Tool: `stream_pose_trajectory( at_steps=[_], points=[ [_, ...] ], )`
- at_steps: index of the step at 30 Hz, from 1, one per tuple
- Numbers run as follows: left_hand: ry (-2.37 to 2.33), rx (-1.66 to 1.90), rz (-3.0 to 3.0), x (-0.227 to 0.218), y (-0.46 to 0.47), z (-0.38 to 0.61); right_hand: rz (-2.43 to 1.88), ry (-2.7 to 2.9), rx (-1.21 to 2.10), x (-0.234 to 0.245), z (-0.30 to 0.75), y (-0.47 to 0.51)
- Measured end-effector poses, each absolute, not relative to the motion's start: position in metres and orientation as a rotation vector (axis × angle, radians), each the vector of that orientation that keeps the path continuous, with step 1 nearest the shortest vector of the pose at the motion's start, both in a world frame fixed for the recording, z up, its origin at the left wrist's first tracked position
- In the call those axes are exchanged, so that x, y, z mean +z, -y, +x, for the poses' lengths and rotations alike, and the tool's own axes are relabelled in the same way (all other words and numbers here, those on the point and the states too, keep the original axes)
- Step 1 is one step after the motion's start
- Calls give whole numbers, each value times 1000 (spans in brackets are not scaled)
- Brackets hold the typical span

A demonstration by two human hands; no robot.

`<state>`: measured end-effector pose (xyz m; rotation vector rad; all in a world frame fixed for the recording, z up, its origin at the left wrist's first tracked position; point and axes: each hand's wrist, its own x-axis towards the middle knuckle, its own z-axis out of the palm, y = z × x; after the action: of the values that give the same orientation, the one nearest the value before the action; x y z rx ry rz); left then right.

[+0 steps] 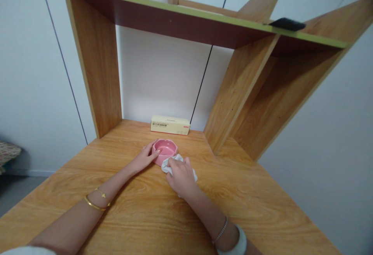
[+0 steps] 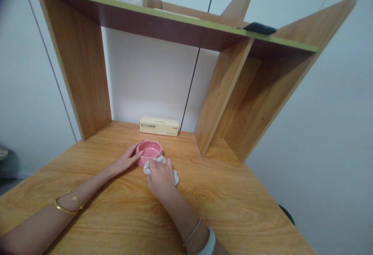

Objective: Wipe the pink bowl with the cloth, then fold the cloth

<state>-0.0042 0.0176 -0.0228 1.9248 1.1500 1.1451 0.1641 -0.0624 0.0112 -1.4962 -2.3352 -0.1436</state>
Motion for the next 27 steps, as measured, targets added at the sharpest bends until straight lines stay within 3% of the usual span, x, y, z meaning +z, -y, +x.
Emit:
stream_pose_trajectory(
  at_steps=[14,27],
  points=[
    [-1414,1094,2096,-9,-5,-2,-1469,2262,-142,15,168,63],
    [-1101,1059,1864,-8,0,-2,-1529,2274,-158,13,165,64]
  ],
)
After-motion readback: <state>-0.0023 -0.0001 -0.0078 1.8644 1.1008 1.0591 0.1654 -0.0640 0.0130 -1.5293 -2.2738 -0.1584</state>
